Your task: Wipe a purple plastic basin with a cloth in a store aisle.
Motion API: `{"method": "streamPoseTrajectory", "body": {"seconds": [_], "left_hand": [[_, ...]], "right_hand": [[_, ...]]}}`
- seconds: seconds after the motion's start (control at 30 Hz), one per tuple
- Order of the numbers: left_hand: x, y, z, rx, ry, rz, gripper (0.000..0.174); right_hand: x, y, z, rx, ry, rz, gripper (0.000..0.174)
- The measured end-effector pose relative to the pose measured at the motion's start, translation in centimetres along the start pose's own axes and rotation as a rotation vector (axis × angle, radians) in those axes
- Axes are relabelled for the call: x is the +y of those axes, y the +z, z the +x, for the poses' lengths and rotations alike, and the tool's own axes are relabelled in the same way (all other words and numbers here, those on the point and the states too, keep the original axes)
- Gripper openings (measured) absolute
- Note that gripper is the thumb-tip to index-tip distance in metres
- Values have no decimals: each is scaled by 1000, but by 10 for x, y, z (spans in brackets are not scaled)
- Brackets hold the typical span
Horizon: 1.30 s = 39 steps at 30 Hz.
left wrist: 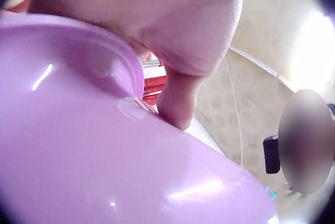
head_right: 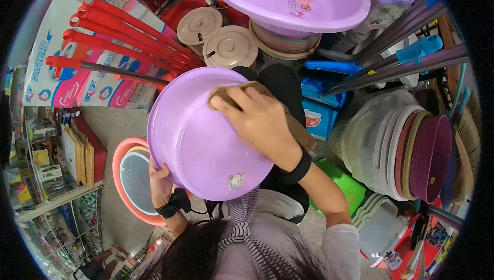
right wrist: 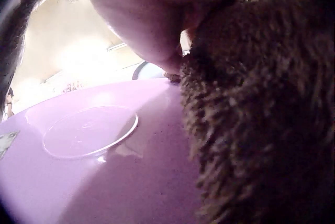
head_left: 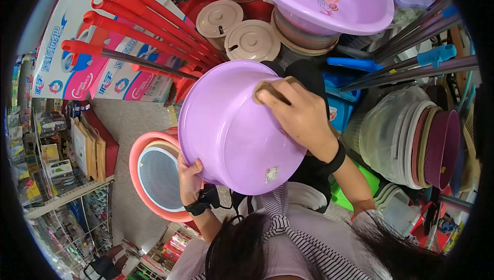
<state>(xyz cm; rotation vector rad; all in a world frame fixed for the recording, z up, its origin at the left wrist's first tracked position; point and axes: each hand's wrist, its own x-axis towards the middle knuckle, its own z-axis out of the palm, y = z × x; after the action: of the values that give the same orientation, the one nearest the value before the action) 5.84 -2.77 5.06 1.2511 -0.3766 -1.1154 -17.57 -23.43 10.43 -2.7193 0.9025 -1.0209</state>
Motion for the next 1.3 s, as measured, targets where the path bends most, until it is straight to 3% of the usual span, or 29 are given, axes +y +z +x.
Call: {"method": "streamPoseTrajectory", "body": {"seconds": [0.17, 0.27, 0.33, 0.53, 0.63, 0.73, 0.8, 1.0, 1.2, 1.3], "left_hand": [[6, 10, 1, -15, -3, -14, 67], [9, 11, -1, -30, -18, 20, 70], [4, 12, -7, 23, 15, 70, 76], [0, 12, -15, 61, 2, 112, 87], [3, 10, -14, 51, -22, 128, 90], [1, 10, -14, 35, -16, 129, 91], [3, 14, -14, 29, -20, 128, 91], [3, 27, -21, 33, 3, 122, 90], [11, 40, -23, 6, 12, 119, 90], [12, 39, -19, 2, 15, 128, 89]], "right_hand": [[6, -3, -8, 19, 85, 22, 33], [-12, -4, -11, 33, 261, 162, 28], [-20, -2, -13, 83, 525, 308, 25], [-45, -5, -7, 156, 571, 321, 23], [-55, -4, -11, 156, 500, 338, 24], [-45, -4, -17, 107, 444, 304, 27], [-39, -2, -17, 182, 558, 304, 27], [-55, -8, -20, 171, 434, 279, 26], [-40, -13, -21, 211, 501, 238, 29], [-53, -17, -23, 174, 377, 287, 30]]}}
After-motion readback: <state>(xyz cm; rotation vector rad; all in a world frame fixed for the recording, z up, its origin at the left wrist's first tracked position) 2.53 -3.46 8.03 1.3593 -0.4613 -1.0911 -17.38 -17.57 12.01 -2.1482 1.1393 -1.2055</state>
